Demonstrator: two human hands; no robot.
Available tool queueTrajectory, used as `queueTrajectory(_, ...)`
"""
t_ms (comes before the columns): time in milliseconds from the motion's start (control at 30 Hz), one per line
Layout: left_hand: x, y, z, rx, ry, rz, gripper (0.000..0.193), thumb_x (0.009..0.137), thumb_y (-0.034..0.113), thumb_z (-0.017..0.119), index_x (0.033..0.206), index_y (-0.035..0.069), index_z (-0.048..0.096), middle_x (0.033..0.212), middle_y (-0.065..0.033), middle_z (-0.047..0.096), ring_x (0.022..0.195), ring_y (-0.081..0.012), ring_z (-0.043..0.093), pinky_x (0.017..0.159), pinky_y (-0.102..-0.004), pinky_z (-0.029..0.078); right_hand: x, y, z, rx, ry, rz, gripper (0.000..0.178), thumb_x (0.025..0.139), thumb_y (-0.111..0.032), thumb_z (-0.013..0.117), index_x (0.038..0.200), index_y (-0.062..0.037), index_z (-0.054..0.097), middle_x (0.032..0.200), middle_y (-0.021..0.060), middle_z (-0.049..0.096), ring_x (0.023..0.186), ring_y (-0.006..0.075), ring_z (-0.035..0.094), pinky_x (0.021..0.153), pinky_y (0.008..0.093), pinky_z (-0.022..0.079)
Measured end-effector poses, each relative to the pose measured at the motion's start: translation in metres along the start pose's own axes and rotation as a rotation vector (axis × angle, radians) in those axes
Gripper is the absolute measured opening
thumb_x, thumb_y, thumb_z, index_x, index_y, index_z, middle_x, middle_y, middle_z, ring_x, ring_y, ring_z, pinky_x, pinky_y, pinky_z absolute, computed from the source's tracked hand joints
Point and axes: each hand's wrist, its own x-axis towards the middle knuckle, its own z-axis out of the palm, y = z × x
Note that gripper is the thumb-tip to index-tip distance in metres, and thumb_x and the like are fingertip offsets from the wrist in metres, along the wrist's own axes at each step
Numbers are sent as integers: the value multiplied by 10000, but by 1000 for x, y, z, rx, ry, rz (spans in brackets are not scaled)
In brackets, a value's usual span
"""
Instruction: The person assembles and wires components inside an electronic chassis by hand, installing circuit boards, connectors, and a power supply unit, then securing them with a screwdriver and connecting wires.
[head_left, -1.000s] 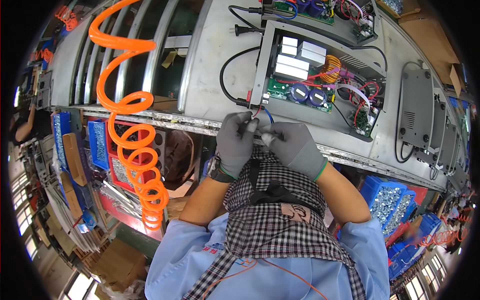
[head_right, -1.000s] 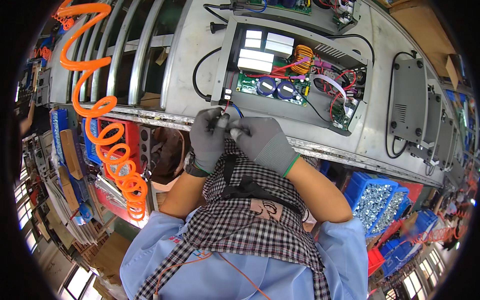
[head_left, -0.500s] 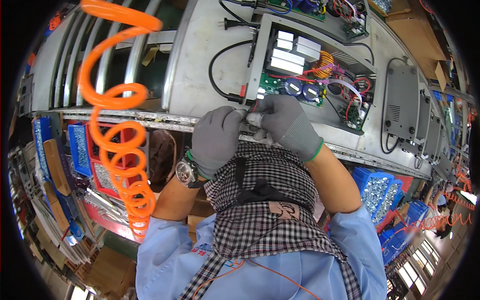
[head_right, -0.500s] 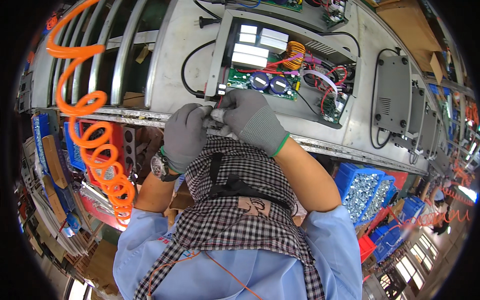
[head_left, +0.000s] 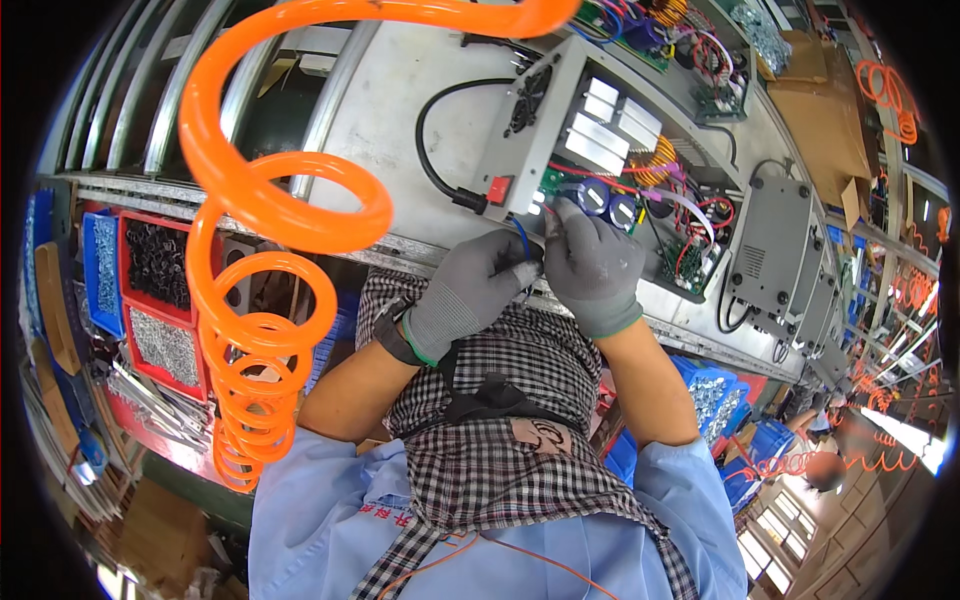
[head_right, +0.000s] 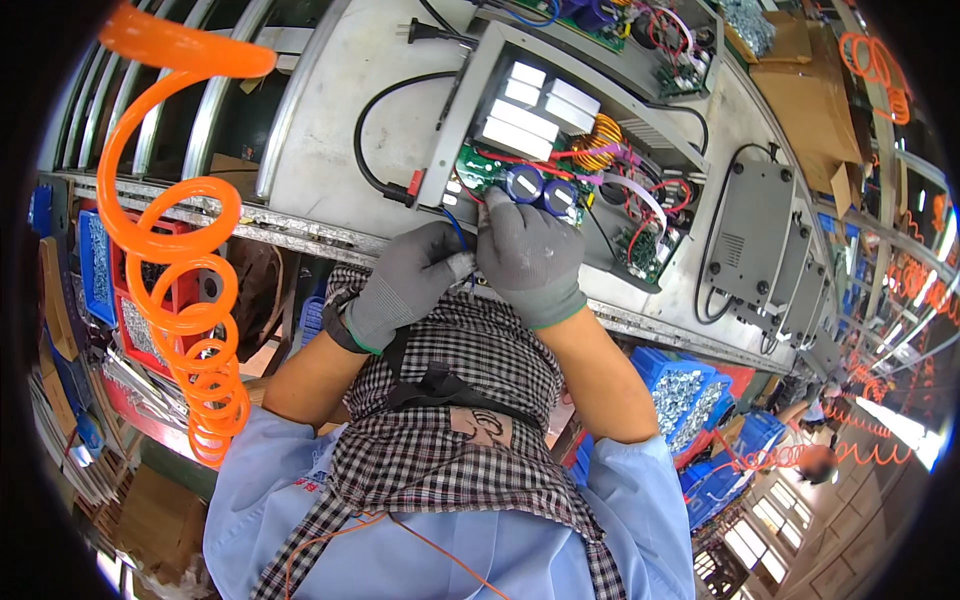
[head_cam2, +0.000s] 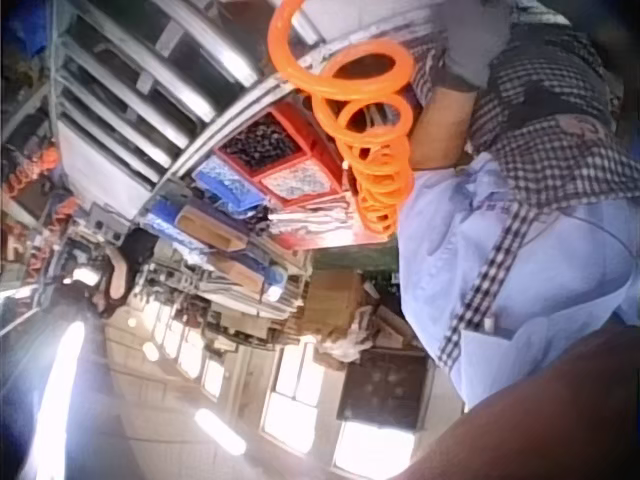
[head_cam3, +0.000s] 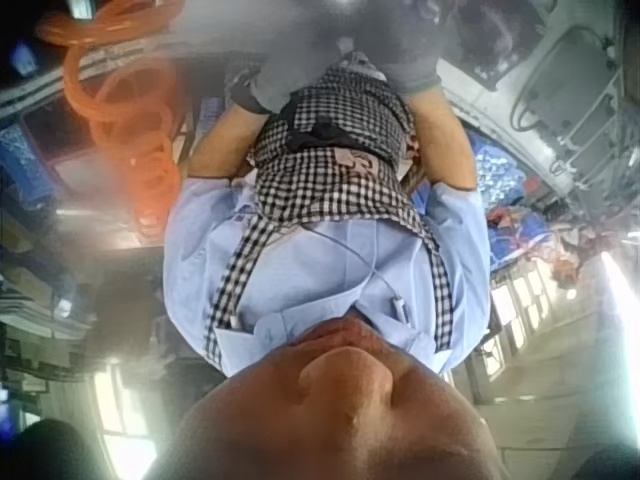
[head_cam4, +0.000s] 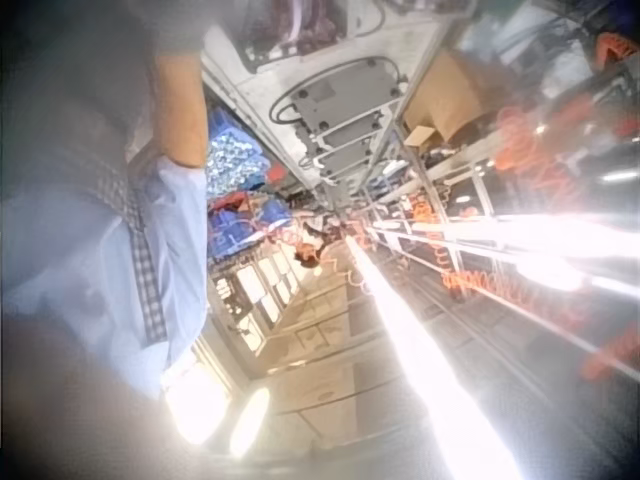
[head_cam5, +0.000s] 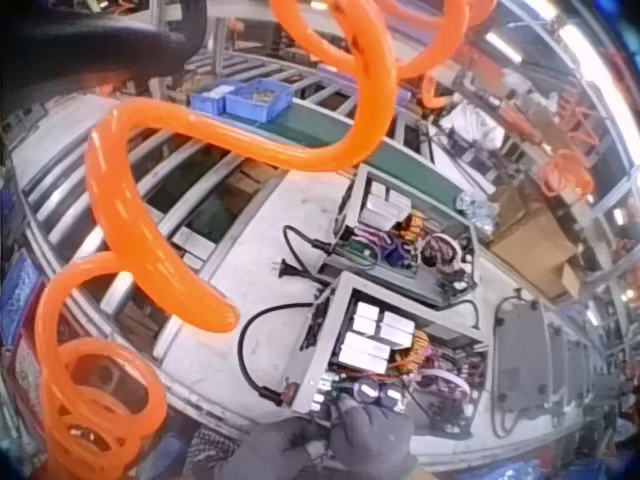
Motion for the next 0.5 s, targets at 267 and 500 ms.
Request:
queueTrajectory(267,-11,-12,-3,-124,79,-28,208,890,97,627,1049,-37,626,845,-95,682,749,-113,646,669,-249,512,3,-8,-7,-37,-107,55,123,778,-106,690,891,-65,664,581,82,589,480,250,582,455,348,449)
queueTrajectory(500,-21,-1,-5,-40,120,-76,222,872,86,646,1047,-49,622,831,-102,685,756,-119,655,667,-256,519,7,-19,-18,-77,-191,61,154,759,-109,687,901,-62,650,576,92,583,472,251,580,447,351,452)
